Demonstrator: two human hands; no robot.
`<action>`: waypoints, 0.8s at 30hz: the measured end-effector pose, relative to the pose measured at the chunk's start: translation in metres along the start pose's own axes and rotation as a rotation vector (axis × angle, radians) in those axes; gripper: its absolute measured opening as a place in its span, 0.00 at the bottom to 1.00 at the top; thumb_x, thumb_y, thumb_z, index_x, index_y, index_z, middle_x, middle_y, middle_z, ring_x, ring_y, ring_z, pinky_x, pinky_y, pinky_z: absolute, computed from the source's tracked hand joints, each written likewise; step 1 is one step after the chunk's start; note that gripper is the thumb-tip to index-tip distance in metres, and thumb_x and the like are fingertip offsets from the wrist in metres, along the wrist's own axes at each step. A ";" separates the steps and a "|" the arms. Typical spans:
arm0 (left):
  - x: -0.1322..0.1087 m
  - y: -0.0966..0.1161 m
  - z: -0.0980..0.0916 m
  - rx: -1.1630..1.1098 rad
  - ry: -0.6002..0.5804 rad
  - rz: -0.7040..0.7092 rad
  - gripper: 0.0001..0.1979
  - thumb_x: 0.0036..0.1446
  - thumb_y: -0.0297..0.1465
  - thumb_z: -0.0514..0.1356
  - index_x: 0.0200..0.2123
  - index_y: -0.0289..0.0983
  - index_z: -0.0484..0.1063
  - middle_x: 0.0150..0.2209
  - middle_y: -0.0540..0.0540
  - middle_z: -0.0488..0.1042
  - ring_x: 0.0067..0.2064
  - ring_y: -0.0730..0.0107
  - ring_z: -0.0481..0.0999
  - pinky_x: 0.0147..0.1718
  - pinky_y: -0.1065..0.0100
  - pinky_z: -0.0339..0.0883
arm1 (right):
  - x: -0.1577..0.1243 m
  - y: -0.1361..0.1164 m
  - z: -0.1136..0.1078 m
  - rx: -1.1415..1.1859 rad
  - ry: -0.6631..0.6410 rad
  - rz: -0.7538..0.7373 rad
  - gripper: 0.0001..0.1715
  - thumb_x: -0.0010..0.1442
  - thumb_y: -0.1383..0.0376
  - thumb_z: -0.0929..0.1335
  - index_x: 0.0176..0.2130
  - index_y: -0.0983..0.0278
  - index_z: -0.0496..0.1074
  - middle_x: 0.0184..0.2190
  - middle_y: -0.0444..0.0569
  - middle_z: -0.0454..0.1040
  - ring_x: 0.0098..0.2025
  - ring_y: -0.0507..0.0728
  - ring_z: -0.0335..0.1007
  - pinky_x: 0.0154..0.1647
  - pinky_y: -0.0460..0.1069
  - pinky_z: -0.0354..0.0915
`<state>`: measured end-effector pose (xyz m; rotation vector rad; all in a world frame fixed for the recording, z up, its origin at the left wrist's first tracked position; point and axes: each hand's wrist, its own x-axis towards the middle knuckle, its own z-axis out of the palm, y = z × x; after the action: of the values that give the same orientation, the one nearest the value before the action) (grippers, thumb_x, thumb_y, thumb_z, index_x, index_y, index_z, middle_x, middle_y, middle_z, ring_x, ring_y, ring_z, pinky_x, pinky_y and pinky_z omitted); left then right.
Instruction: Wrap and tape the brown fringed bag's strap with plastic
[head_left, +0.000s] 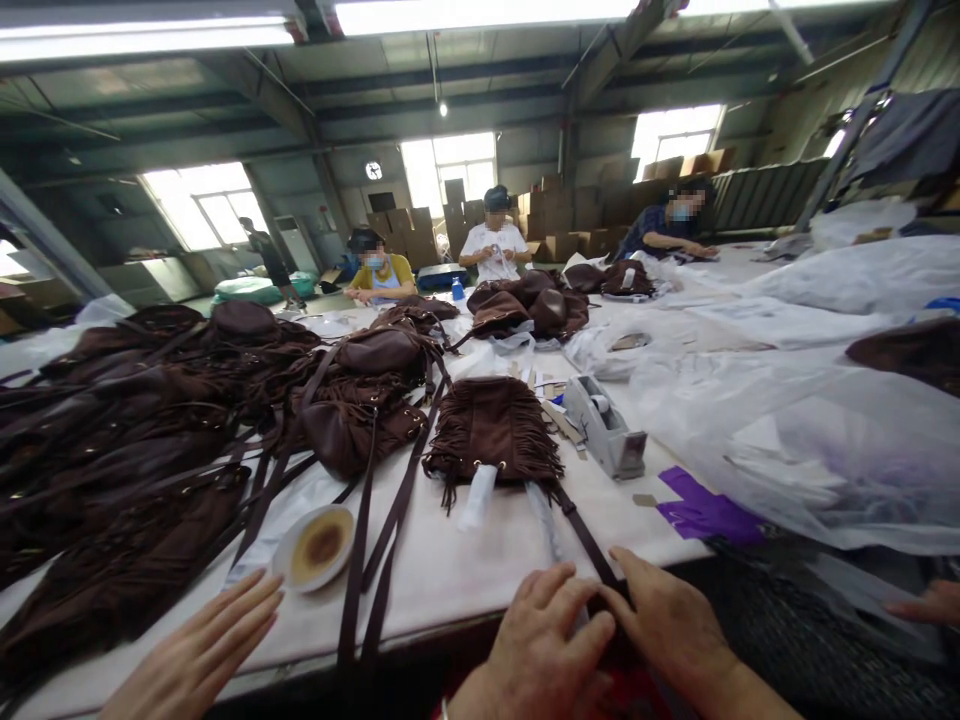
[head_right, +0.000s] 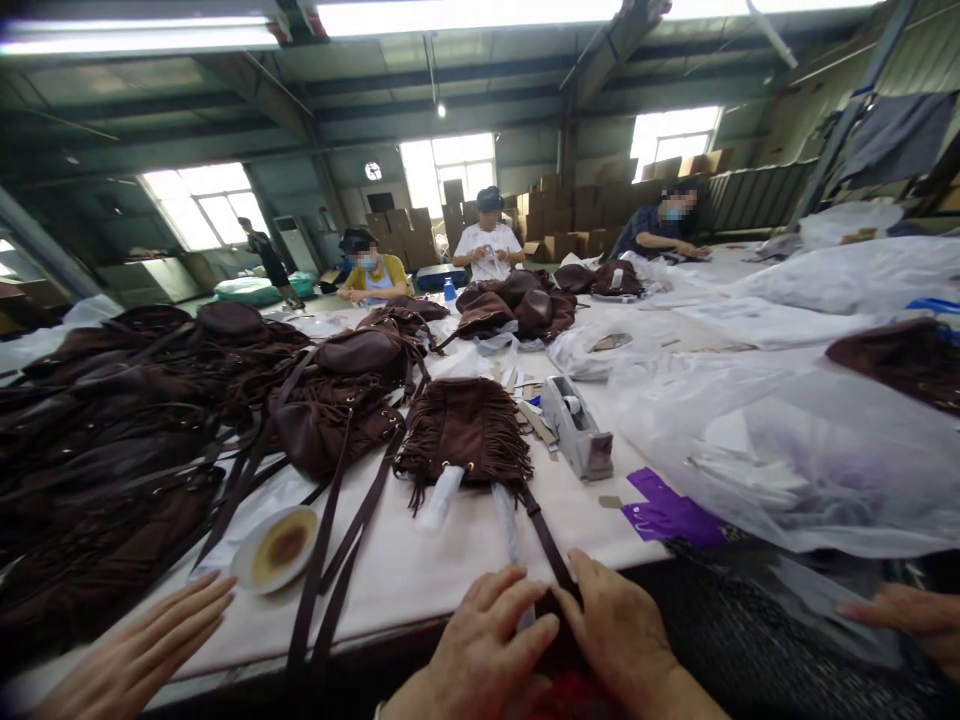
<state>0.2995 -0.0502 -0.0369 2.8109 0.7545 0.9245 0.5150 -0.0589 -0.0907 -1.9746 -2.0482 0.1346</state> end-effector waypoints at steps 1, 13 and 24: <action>0.000 -0.002 0.002 0.012 -0.034 -0.042 0.21 0.57 0.37 0.64 0.53 0.40 0.71 0.55 0.41 0.73 0.58 0.49 0.70 0.55 0.50 0.71 | 0.002 -0.001 0.000 0.032 0.012 -0.026 0.14 0.65 0.61 0.64 0.47 0.63 0.72 0.39 0.55 0.80 0.41 0.63 0.78 0.38 0.52 0.65; -0.031 -0.056 -0.006 0.405 0.066 -0.641 0.05 0.59 0.24 0.59 0.38 0.36 0.75 0.40 0.41 0.74 0.43 0.56 0.73 0.44 0.56 0.72 | 0.045 -0.036 -0.025 1.203 -0.314 0.366 0.20 0.49 0.51 0.69 0.23 0.60 0.60 0.16 0.36 0.58 0.17 0.48 0.51 0.18 0.45 0.47; -0.026 0.013 -0.001 0.015 0.208 -0.570 0.22 0.61 0.32 0.59 0.58 0.35 0.65 0.43 0.38 0.76 0.42 0.57 0.78 0.42 0.59 0.74 | 0.049 -0.069 -0.021 1.440 -0.366 0.537 0.15 0.53 0.57 0.70 0.26 0.62 0.62 0.18 0.38 0.65 0.15 0.48 0.62 0.11 0.40 0.45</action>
<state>0.2863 -0.0745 -0.0473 2.3055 1.4837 1.0933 0.4538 -0.0171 -0.0457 -1.3856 -0.8250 1.6091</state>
